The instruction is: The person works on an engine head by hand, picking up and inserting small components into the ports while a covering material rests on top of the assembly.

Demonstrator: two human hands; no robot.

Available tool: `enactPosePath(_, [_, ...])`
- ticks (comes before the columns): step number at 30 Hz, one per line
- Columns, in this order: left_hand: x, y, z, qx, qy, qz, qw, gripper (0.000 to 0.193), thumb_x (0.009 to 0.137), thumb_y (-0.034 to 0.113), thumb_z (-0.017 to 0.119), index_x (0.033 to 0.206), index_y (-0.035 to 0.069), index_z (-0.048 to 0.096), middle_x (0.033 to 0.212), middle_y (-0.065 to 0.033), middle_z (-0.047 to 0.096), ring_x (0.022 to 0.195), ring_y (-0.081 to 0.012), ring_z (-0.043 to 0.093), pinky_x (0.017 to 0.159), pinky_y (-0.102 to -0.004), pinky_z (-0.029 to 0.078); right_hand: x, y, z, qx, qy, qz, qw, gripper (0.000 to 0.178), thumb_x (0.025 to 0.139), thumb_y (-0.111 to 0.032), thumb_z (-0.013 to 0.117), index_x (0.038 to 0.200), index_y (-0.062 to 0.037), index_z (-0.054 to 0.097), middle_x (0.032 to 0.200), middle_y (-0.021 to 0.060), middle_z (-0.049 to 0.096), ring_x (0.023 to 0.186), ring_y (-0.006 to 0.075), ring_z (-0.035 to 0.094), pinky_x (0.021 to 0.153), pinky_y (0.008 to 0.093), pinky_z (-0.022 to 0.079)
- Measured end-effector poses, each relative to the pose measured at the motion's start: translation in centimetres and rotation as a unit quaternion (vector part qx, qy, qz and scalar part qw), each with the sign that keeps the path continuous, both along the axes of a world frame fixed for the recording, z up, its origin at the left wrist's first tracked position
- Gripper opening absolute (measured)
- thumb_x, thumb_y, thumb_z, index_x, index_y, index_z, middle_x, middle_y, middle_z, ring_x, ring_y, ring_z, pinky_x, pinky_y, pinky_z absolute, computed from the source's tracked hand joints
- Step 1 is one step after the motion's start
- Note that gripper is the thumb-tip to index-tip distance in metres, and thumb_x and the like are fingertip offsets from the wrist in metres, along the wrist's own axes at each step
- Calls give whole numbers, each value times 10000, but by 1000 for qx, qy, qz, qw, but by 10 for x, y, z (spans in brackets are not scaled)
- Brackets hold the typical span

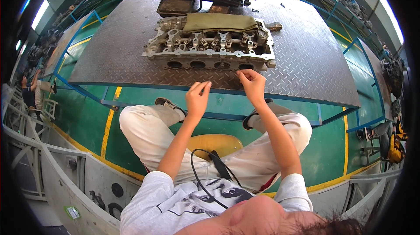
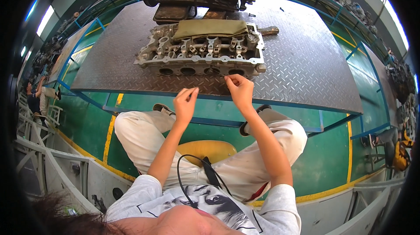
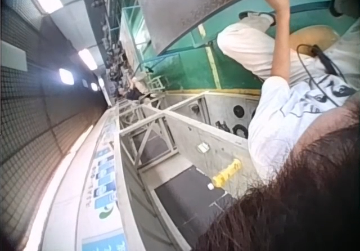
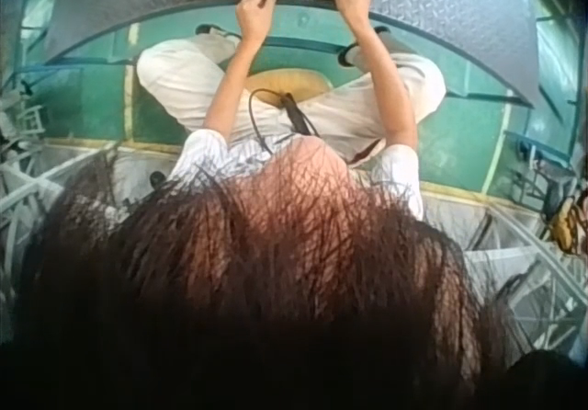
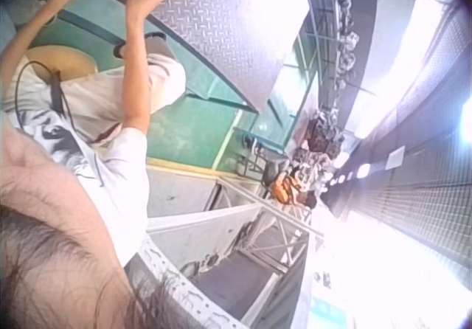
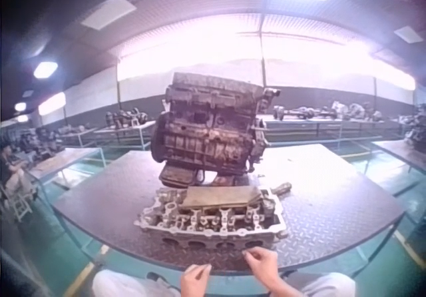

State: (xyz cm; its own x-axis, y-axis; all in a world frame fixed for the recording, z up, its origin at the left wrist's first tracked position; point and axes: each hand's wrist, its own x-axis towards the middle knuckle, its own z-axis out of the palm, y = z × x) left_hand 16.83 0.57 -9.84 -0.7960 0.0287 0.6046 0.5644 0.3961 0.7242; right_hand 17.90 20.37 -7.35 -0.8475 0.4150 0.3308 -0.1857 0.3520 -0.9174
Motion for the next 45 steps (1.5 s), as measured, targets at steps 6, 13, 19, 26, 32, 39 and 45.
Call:
enactPosePath(6, [-30,-16,18,89,-73,-25,993,167,874,150,713,942,-2,731,719,-16,628,557,-66,421,504,-227,345,1,-1,7,-38,11,21,999,164,858,-141,712,859,23,702,635,6,624,552,40,499,505,210,389])
enactPosePath(13, [-43,-8,26,409,-368,-186,814,218,930,214,652,1061,40,668,1021,-40,675,655,-40,510,534,-191,399,-2,-12,26,-251,-86,78,961,204,890,-182,693,972,4,670,720,12,631,530,66,513,466,209,376])
enactPosePath(19, [-61,7,6,599,-373,-276,653,90,974,171,536,974,83,554,1119,-107,659,706,-118,601,611,-256,528,-9,-31,23,-217,-11,168,962,201,956,-157,596,974,41,566,1244,189,605,621,136,635,494,228,490])
enactPosePath(26, [-49,18,9,570,-345,-224,711,93,997,156,478,972,66,478,985,-127,644,694,-161,605,579,-277,517,-17,-35,15,-284,-2,190,940,172,1002,-171,508,970,-16,439,1037,151,638,582,170,620,487,252,501])
enactPosePath(32, [-38,20,20,498,-288,-196,794,142,1019,169,450,938,52,445,978,-139,636,650,-129,564,527,-259,464,-17,-31,17,-257,-6,163,953,159,1005,-160,499,973,-19,435,947,137,636,571,167,610,487,263,502])
enactPosePath(39, [-31,33,30,437,-184,-180,862,179,1035,163,406,916,30,396,1006,-163,641,595,-104,557,474,-215,450,-14,-30,22,-265,6,173,949,183,1003,-173,512,964,-11,436,1076,181,653,591,172,630,497,262,508])
enactPosePath(45, [-29,33,29,421,-170,-162,876,173,1028,144,409,903,24,409,1044,-184,646,616,-109,563,485,-219,462,-7,-25,19,-251,-7,181,951,182,1011,-188,501,974,-20,444,1157,189,638,636,170,644,531,252,517])
